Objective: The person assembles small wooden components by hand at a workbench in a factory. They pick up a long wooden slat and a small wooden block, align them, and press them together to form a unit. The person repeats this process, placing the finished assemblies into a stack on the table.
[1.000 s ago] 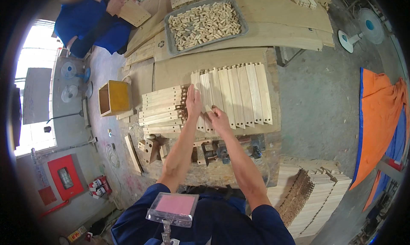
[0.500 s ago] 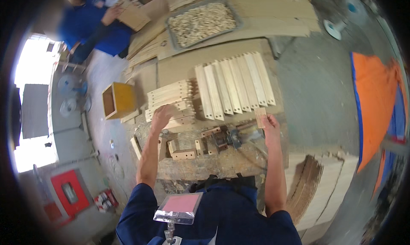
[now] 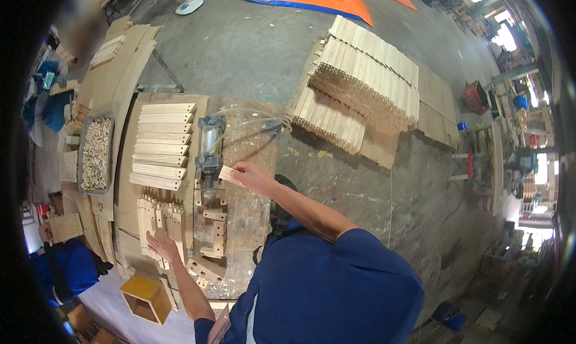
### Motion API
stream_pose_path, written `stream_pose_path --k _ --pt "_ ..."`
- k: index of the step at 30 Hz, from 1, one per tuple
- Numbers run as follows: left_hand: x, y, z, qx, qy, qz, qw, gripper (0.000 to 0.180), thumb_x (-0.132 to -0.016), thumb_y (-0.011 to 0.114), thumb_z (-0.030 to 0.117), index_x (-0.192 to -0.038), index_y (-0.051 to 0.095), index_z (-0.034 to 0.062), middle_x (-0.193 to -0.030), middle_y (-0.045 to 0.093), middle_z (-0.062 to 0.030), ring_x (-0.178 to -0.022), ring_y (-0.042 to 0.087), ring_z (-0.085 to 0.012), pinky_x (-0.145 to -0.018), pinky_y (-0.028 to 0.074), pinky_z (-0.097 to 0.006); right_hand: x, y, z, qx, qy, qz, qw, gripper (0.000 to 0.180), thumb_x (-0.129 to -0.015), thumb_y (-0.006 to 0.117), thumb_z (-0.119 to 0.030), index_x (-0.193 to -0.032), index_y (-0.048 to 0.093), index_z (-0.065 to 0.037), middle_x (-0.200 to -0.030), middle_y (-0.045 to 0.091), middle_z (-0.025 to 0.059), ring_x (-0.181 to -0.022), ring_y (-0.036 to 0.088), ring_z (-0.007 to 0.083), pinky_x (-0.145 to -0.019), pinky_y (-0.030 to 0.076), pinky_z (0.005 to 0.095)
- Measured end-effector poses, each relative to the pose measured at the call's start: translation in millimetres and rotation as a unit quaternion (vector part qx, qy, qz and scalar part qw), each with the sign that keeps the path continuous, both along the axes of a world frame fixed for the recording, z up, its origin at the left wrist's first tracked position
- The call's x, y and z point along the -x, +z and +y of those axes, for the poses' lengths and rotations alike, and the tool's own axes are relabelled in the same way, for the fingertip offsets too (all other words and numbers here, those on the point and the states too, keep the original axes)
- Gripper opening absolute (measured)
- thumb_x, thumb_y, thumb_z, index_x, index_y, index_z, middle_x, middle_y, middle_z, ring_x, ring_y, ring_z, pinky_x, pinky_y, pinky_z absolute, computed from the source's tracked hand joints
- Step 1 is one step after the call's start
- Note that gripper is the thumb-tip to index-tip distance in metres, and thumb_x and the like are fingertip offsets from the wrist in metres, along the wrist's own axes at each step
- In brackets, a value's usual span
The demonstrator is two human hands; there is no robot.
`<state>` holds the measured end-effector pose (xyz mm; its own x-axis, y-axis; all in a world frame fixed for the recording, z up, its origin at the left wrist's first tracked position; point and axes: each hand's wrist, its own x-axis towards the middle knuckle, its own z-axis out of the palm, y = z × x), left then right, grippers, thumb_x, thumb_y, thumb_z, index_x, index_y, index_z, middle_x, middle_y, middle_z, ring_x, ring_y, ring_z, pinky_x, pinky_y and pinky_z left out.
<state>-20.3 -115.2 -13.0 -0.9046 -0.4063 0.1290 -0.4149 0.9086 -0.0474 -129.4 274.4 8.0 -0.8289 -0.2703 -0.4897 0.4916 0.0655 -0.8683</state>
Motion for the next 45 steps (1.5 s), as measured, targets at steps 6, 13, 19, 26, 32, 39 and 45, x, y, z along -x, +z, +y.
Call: stream_pose_path --k 6,13,19,26,32,39,45 --pt "-11 13 25 -0.454 -0.118 0.053 0.882 0.032 -0.096 0.055 0.014 -0.125 0.06 0.0018 -0.108 0.068 -0.0175 -0.102 0.065 -0.032 -0.092 0.048 -0.039 -58 1 4 0.006 -0.064 -0.011 0.998 0.021 -0.098 0.061 -0.021 -0.108 0.067 -0.003 -0.088 0.062 -0.0014 -0.075 0.054 0.0071 -0.064 0.045 0.0247" --pt "-37 -45 65 -0.311 -0.027 0.035 0.949 0.03 -0.098 0.049 0.031 -0.11 0.066 0.0096 -0.104 0.068 -0.0229 -0.092 0.067 -0.0408 -0.078 0.053 -0.053 -82 33 -21 0.045 -0.063 0.053 0.996 0.018 -0.096 0.063 -0.018 -0.102 0.068 -0.001 -0.089 0.065 -0.0002 -0.078 0.058 0.0084 -0.068 0.045 0.0242" --pt "-56 -69 85 -0.37 -0.02 0.043 0.928 0.03 -0.095 0.054 0.034 -0.089 0.066 0.0064 -0.093 0.069 -0.0216 -0.086 0.067 -0.0416 -0.075 0.054 -0.052 -91 35 -7 0.028 -0.034 0.004 0.999 0.018 -0.097 0.063 -0.017 -0.104 0.067 -0.001 -0.094 0.065 0.0015 -0.086 0.058 0.0084 -0.078 0.046 0.0252" --pt "-60 -72 74 -0.356 -0.032 -0.011 0.934 0.036 -0.095 0.052 0.038 -0.103 0.064 0.0054 -0.09 0.069 -0.0209 -0.085 0.068 -0.0402 -0.076 0.052 -0.052 -91 34 -17 0.077 -0.037 -0.009 0.996 0.02 -0.098 0.061 -0.015 -0.109 0.065 0.001 -0.098 0.067 0.0035 -0.089 0.061 0.0105 -0.081 0.048 0.0264" --pt "-67 -65 109 -0.234 -0.061 -0.035 0.97 0.076 -0.089 0.058 0.055 -0.137 0.045 -0.0019 -0.122 0.058 -0.0203 -0.115 0.056 -0.0357 -0.094 0.042 -0.052 -71 20 -35 0.059 -0.013 -0.021 0.998 0.02 -0.098 0.062 -0.015 -0.109 0.066 0.001 -0.096 0.066 0.0016 -0.086 0.059 0.009 -0.078 0.046 0.0254" --pt "-56 -40 93 -0.288 -0.055 -0.152 0.944 0.098 -0.076 0.069 0.066 -0.14 0.04 -0.0025 -0.136 0.05 -0.0227 -0.128 0.048 -0.0373 -0.106 0.04 -0.049 -57 17 -67 0.031 0.011 -0.022 0.999 0.013 -0.096 0.064 -0.015 -0.102 0.068 -0.004 -0.092 0.065 -0.0006 -0.084 0.059 0.0089 -0.076 0.046 0.0254" --pt "-52 -41 107 -0.299 -0.043 -0.185 0.935 0.101 -0.068 0.076 0.06 -0.139 0.04 -0.0015 -0.136 0.052 -0.0225 -0.128 0.049 -0.0359 -0.108 0.039 -0.047 -59 -7 -59 -0.015 0.039 0.035 0.999 0.013 -0.095 0.064 -0.021 -0.096 0.068 -0.008 -0.086 0.06 -0.006 -0.082 0.052 0.006 -0.072 0.044 0.025"
